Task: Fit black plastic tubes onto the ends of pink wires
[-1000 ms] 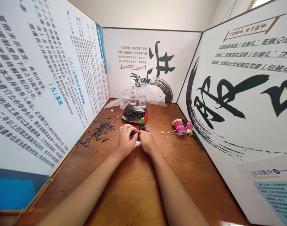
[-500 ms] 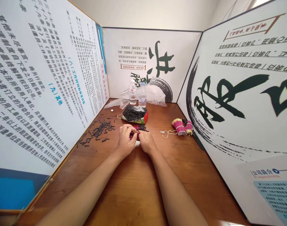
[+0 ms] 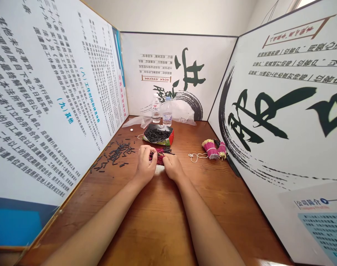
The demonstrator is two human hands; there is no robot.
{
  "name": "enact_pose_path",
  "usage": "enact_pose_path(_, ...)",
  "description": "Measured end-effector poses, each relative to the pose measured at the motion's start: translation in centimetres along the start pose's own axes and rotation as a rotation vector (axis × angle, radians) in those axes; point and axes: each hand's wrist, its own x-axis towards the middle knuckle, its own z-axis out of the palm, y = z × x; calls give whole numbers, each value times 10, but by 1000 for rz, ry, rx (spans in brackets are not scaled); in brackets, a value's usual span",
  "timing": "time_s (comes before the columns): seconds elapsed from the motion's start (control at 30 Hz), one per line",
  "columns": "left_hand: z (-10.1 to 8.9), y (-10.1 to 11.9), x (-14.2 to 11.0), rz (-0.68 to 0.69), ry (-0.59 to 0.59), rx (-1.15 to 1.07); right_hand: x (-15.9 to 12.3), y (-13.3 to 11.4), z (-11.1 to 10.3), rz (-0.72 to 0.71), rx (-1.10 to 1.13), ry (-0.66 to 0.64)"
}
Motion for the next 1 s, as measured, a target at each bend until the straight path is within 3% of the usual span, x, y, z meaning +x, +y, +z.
enact_pose_path(0.4, 1, -3, 1, -64, 81, -93, 0, -1, 2, 34, -1, 21)
enact_pose_path(1.0, -2, -10, 3, -61, -42, -136, 0, 1, 0, 50, -14, 26)
